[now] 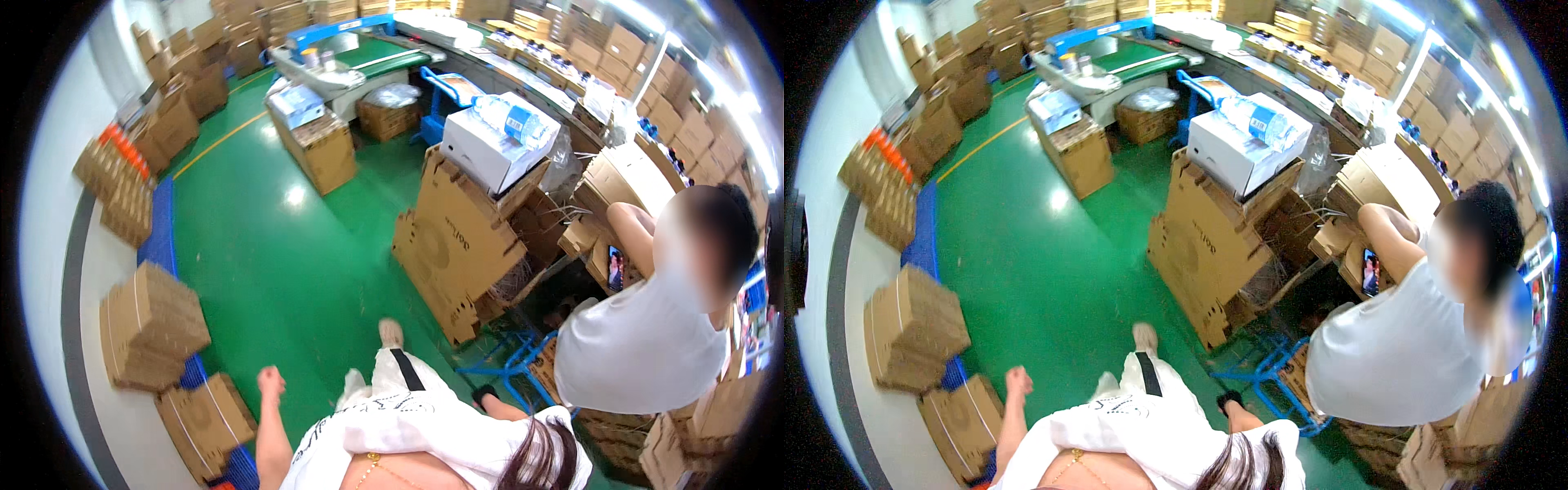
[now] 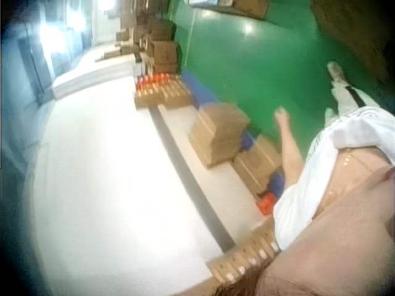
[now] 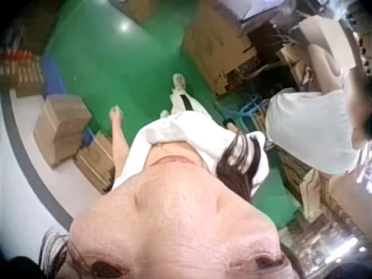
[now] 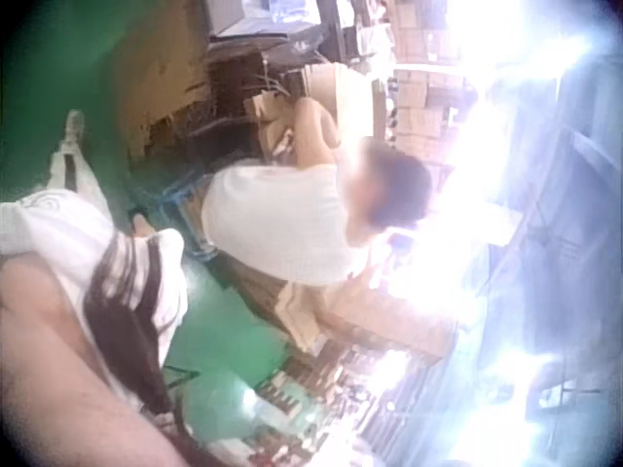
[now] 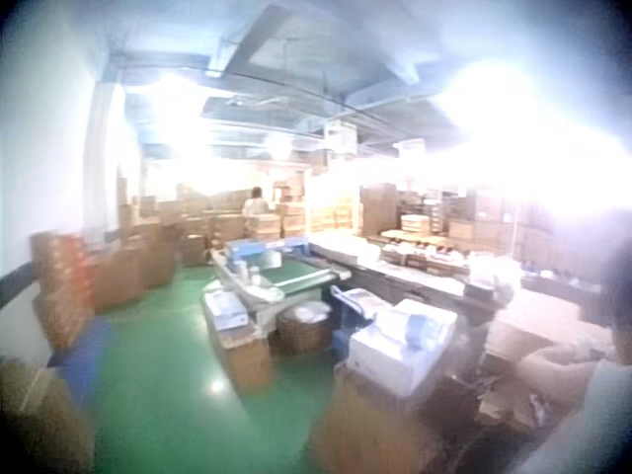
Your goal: The person takes shoes from an assembly line, wraps them in paper, places them into shoe boxes, and moves the boxes to a different area in a warehouse.
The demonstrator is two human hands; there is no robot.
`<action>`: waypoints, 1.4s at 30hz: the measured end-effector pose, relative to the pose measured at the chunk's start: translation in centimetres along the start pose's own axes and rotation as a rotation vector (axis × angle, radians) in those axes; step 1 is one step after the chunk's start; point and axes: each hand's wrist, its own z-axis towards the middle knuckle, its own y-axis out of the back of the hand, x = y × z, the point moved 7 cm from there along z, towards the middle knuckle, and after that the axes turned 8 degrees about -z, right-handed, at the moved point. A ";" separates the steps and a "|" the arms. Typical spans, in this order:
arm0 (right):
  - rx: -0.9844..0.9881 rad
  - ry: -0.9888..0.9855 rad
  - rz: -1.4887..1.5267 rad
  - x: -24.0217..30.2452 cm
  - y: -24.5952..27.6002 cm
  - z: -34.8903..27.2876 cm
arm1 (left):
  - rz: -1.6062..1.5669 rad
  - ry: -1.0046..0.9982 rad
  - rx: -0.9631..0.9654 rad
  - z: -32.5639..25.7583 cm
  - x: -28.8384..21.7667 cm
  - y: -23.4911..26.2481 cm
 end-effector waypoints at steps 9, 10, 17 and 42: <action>-0.040 0.446 -0.024 33.1 9.3 6.4 | -0.129 -0.069 0.297 21.5 -25.5 -18.6; -0.080 0.523 0.105 37.3 11.1 6.3 | -0.080 0.019 0.376 22.4 -24.6 -21.0; 0.003 0.936 0.498 62.3 22.3 4.2 | 0.187 0.497 0.358 33.4 -19.6 -22.8; -0.563 0.061 1.541 59.9 57.8 21.9 | 0.574 -0.390 1.445 36.8 -72.6 -114.2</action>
